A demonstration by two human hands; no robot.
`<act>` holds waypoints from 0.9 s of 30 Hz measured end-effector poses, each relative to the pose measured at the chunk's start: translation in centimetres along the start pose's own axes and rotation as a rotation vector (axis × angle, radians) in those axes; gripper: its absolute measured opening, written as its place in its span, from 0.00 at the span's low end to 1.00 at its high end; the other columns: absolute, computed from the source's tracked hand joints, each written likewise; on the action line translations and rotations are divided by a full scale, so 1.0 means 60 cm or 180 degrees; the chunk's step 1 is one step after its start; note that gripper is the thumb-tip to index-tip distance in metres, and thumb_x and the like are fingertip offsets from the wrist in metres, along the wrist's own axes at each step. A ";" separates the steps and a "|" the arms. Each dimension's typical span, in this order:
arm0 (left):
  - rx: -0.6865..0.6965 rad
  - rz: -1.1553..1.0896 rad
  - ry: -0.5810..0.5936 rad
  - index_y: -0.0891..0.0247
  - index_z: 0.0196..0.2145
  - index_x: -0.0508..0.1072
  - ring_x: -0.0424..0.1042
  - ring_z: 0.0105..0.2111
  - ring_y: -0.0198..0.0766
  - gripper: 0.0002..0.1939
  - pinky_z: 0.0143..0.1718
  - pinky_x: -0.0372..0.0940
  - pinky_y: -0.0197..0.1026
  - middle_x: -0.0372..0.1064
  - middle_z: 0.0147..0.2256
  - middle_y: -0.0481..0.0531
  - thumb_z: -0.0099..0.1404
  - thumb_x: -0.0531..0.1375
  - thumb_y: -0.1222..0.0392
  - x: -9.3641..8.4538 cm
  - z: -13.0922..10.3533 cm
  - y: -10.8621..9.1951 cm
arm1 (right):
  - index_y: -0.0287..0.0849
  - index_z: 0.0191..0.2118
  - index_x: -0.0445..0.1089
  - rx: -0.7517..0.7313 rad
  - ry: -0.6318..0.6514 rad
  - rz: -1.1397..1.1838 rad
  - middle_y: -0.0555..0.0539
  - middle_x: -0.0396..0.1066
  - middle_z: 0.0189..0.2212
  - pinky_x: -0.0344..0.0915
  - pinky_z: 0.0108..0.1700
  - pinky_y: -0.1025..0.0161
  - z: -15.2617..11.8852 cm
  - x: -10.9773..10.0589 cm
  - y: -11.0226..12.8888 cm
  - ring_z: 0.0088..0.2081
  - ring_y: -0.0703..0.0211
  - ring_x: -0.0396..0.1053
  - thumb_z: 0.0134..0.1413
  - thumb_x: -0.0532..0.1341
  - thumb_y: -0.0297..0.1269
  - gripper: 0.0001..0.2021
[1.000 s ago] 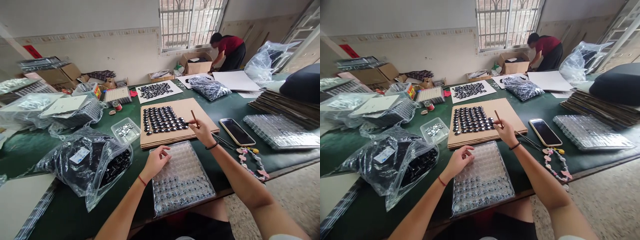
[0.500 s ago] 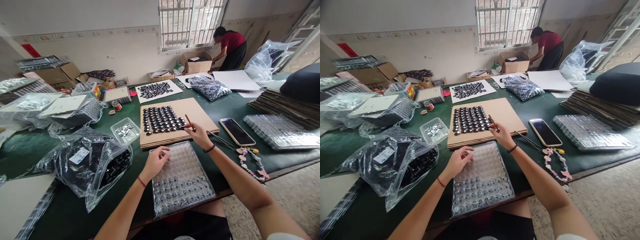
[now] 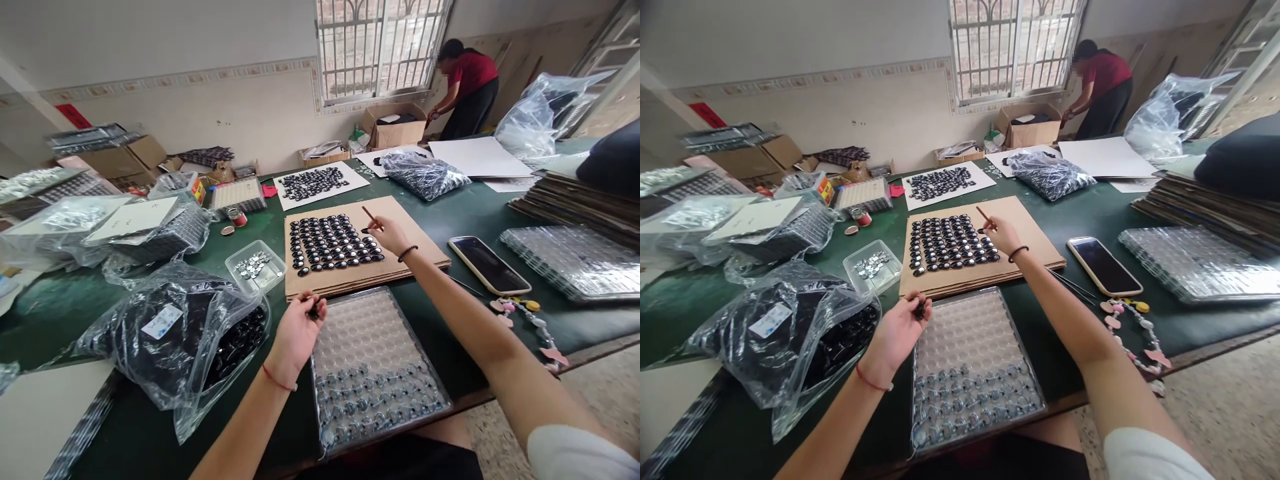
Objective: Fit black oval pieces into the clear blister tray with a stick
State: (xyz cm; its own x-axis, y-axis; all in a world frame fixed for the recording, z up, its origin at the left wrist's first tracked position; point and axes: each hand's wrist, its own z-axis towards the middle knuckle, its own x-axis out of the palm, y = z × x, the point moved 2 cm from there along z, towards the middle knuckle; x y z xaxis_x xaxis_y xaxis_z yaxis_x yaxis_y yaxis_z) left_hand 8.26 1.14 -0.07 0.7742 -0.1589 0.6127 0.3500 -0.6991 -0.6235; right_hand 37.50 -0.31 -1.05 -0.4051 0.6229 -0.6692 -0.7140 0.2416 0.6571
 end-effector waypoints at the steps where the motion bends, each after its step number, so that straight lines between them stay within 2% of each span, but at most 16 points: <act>1: -0.0036 0.0154 0.0121 0.67 0.33 0.65 0.67 0.28 0.30 0.09 0.30 0.64 0.33 0.65 0.31 0.52 0.57 0.51 0.76 -0.002 -0.005 0.005 | 0.39 0.31 0.68 0.0042 0.0042 -0.0059 0.48 0.70 0.28 0.60 0.32 0.67 0.013 0.009 -0.011 0.31 0.61 0.65 0.46 0.55 0.30 0.06; 5: -0.0150 0.0658 0.0456 0.66 0.40 0.66 0.64 0.25 0.27 0.11 0.25 0.61 0.30 0.66 0.36 0.55 0.59 0.54 0.71 -0.014 -0.015 0.021 | 0.39 0.30 0.69 0.0147 0.0270 -0.0367 0.48 0.69 0.25 0.58 0.30 0.67 0.036 0.039 -0.049 0.28 0.61 0.64 0.45 0.56 0.30 0.05; 9: -0.0157 0.0712 0.0690 0.66 0.42 0.67 0.57 0.19 0.23 0.12 0.17 0.52 0.27 0.65 0.31 0.52 0.59 0.55 0.67 -0.019 -0.007 0.020 | 0.39 0.33 0.71 0.0142 0.0283 -0.0646 0.44 0.69 0.31 0.58 0.36 0.64 0.036 0.049 -0.061 0.35 0.57 0.64 0.50 0.55 0.33 0.08; 14: -0.0145 0.1010 0.0841 0.65 0.44 0.67 0.53 0.16 0.23 0.14 0.14 0.45 0.28 0.65 0.28 0.51 0.60 0.56 0.60 -0.015 -0.007 0.021 | 0.38 0.33 0.72 0.0168 0.0250 -0.0800 0.41 0.69 0.32 0.59 0.38 0.63 0.036 0.050 -0.058 0.36 0.55 0.65 0.51 0.55 0.36 0.10; 18: -0.0071 0.1143 0.0917 0.67 0.41 0.69 0.52 0.15 0.23 0.13 0.14 0.43 0.28 0.63 0.25 0.49 0.60 0.55 0.58 -0.012 -0.010 0.026 | 0.38 0.33 0.71 0.0161 0.0142 -0.0707 0.43 0.70 0.31 0.59 0.39 0.62 0.032 0.029 -0.047 0.36 0.55 0.66 0.53 0.53 0.36 0.11; 20: -0.0070 0.1098 0.0999 0.66 0.40 0.69 0.51 0.15 0.23 0.13 0.14 0.43 0.28 0.61 0.22 0.47 0.59 0.56 0.58 -0.011 -0.010 0.028 | 0.37 0.32 0.70 0.0103 -0.0137 -0.0269 0.44 0.69 0.29 0.60 0.37 0.63 0.017 0.009 -0.023 0.34 0.58 0.66 0.56 0.51 0.38 0.13; 22: -0.0083 0.1007 0.1063 0.65 0.40 0.68 0.50 0.14 0.23 0.12 0.14 0.43 0.28 0.57 0.20 0.44 0.59 0.56 0.58 -0.011 -0.009 0.028 | 0.37 0.30 0.69 0.0001 -0.0321 0.0522 0.46 0.67 0.24 0.60 0.32 0.64 -0.016 -0.009 0.019 0.27 0.62 0.65 0.59 0.48 0.42 0.18; 25: -0.0113 0.0879 0.1053 0.63 0.39 0.65 0.47 0.13 0.23 0.10 0.13 0.40 0.27 0.51 0.18 0.41 0.59 0.55 0.58 -0.011 -0.009 0.028 | 0.39 0.27 0.66 -0.0377 0.0212 0.1569 0.50 0.60 0.19 0.55 0.23 0.68 -0.104 -0.022 0.099 0.20 0.68 0.58 0.60 0.44 0.45 0.21; 27: -0.0139 0.0911 0.1028 0.63 0.35 0.64 0.46 0.13 0.23 0.07 0.13 0.40 0.27 0.49 0.17 0.40 0.60 0.55 0.58 -0.011 -0.010 0.028 | 0.40 0.26 0.64 -0.0842 0.0930 0.1949 0.52 0.58 0.18 0.53 0.20 0.69 -0.172 -0.023 0.146 0.18 0.69 0.55 0.61 0.45 0.44 0.19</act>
State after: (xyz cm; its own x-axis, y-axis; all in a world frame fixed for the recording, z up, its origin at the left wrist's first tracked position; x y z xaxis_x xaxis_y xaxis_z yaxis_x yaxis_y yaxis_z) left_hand 7.99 -0.32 -1.22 0.6296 -0.5558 0.5429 0.1170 -0.6229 -0.7735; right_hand 25.93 -6.73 2.04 -0.8858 0.3558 -0.2980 -0.4097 -0.2975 0.8624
